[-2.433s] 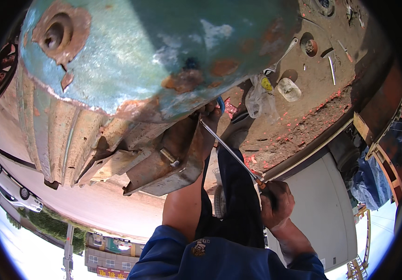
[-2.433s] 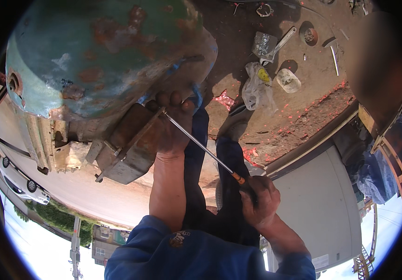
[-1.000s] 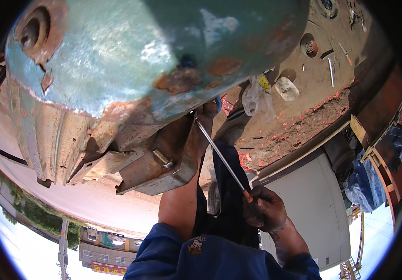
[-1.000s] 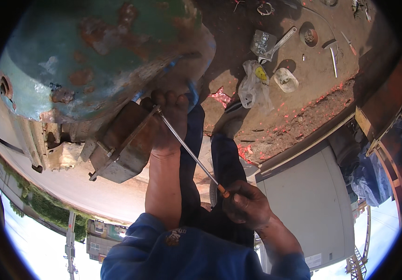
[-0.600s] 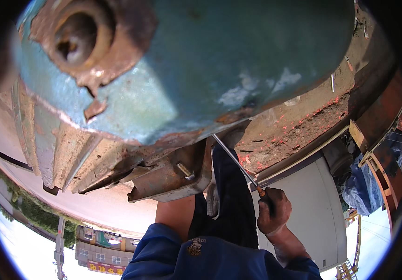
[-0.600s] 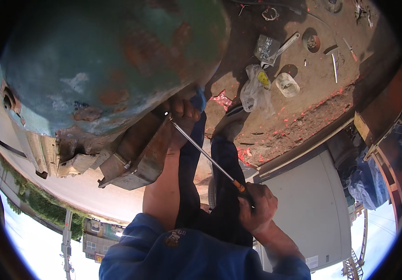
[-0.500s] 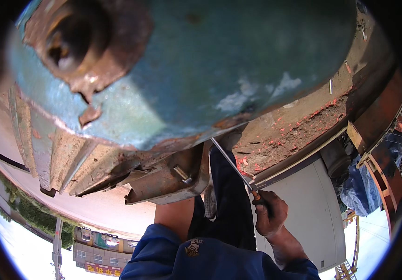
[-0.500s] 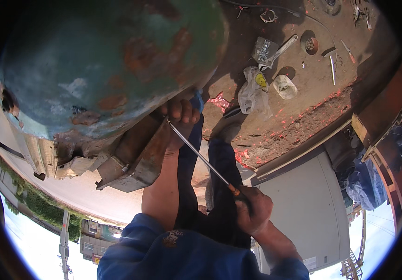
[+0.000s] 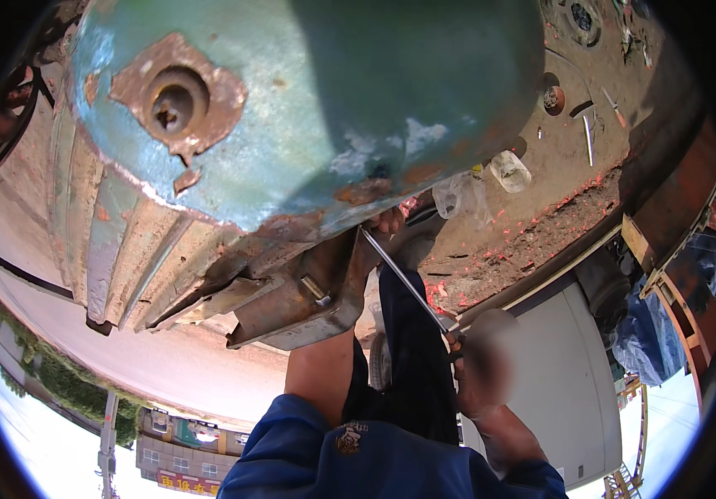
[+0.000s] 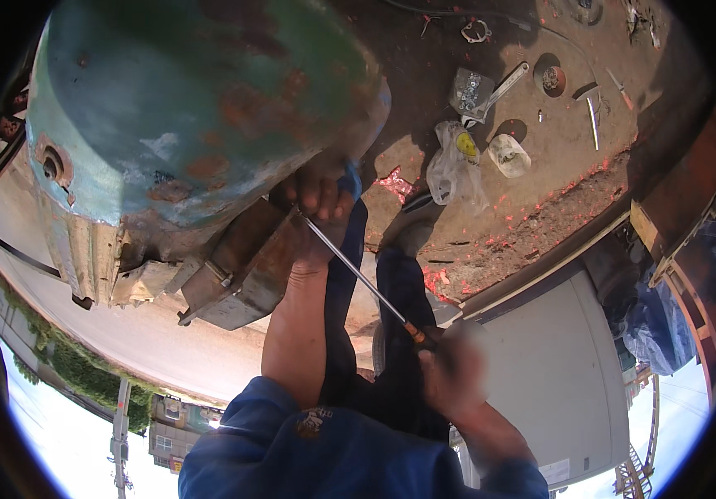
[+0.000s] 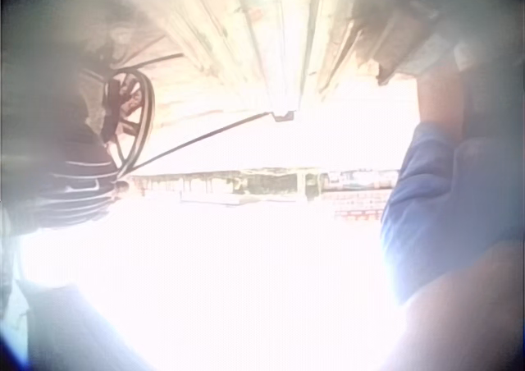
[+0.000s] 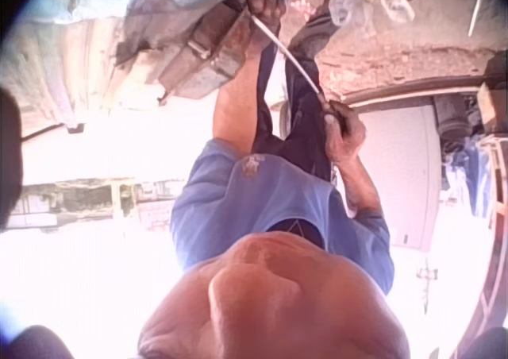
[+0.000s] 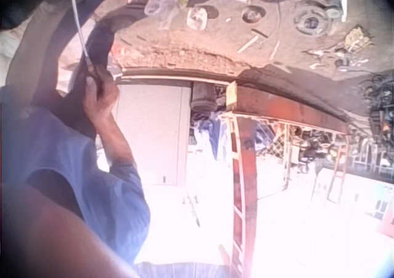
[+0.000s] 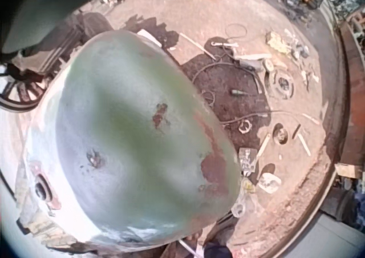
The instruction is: The person uses a screwdriver to tighten screws on a motor and then moves a large orange winch with a chain. The person handles small parts from a container and positions the winch on a metal frame.
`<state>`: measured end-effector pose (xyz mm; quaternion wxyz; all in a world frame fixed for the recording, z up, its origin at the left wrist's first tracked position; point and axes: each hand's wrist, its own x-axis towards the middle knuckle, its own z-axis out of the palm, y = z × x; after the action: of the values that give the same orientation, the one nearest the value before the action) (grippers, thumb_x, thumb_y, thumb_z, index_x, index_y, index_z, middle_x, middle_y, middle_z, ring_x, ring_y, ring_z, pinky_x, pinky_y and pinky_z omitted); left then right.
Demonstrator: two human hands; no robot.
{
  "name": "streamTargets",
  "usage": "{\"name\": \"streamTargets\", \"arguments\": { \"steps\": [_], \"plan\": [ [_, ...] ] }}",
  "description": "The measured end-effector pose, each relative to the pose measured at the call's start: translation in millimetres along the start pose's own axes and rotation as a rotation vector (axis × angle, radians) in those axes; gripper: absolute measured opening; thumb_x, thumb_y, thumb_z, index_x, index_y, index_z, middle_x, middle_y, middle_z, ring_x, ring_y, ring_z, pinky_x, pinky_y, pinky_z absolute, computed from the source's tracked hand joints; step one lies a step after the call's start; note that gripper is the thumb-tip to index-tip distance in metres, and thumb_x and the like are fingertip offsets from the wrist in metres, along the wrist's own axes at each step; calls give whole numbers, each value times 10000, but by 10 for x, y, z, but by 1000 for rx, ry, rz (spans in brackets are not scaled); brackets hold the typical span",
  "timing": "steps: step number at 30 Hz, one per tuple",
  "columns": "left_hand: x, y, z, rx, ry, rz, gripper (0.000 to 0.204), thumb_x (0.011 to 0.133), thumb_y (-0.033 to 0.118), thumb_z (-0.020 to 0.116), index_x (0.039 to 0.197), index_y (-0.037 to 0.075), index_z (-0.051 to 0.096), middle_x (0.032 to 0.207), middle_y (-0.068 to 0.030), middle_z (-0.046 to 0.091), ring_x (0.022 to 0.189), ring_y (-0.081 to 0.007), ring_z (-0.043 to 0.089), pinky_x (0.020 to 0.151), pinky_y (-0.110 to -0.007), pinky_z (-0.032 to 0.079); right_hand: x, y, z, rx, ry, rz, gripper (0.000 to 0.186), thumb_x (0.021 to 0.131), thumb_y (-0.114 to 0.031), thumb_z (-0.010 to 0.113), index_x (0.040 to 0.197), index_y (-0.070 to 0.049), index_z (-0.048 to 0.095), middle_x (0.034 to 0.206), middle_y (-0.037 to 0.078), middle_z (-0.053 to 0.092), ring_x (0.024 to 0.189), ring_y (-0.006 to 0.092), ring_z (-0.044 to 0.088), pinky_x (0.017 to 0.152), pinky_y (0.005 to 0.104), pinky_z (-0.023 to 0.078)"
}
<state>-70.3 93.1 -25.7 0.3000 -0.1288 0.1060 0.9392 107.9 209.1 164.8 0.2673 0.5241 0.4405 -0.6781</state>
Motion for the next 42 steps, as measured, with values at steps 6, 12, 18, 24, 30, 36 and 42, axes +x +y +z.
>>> {"name": "streamTargets", "arguments": {
  "steps": [6,12,18,24,30,36,42],
  "plan": [
    [38,74,94,38,14,5,116,899,245,564,968,153,550,849,-5,495,754,-146,469,696,-317,372,79,-69,-133,481,-240,302,341,866,-233,617,1070,20,513,702,104,534,482,161,464,435,274,376],
    [-184,81,90,3,158,-105,196,921,295,511,1046,154,567,932,-19,532,864,-170,497,762,-349,382,-59,-63,10,-19,10,19,295,889,-210,581,1058,22,512,709,115,541,491,166,474,446,275,384],
    [-345,70,35,-12,281,-43,245,874,222,591,1090,108,569,996,-63,580,943,-237,551,838,-409,423,89,-94,16,314,-162,178,289,951,-258,493,1045,14,468,667,97,508,430,106,389,391,217,306],
    [-142,175,328,-128,594,-44,266,881,287,562,892,29,624,747,-111,629,710,-261,609,699,-424,494,77,-15,65,417,-233,189,364,882,-280,611,1083,-6,481,730,134,546,516,152,482,455,262,384],
    [-84,152,290,-89,352,-43,259,885,287,548,899,34,606,753,-104,586,713,-277,575,709,-422,462,-32,-51,68,118,-42,82,334,872,-243,621,1066,14,529,681,93,512,516,163,466,466,290,379],
    [-127,15,238,122,130,79,237,824,54,582,1054,108,593,950,-45,517,812,-160,480,754,-311,372,231,-100,-68,677,-278,405,293,902,-240,589,1053,8,551,614,30,453,464,94,371,424,234,301],
    [-153,-87,175,54,161,-63,318,869,251,586,1136,77,584,1180,-130,556,990,-255,552,887,-405,414,118,-43,-105,444,-220,250,269,902,-238,601,1043,-11,572,664,19,512,522,75,427,461,225,351]
  ]
}}
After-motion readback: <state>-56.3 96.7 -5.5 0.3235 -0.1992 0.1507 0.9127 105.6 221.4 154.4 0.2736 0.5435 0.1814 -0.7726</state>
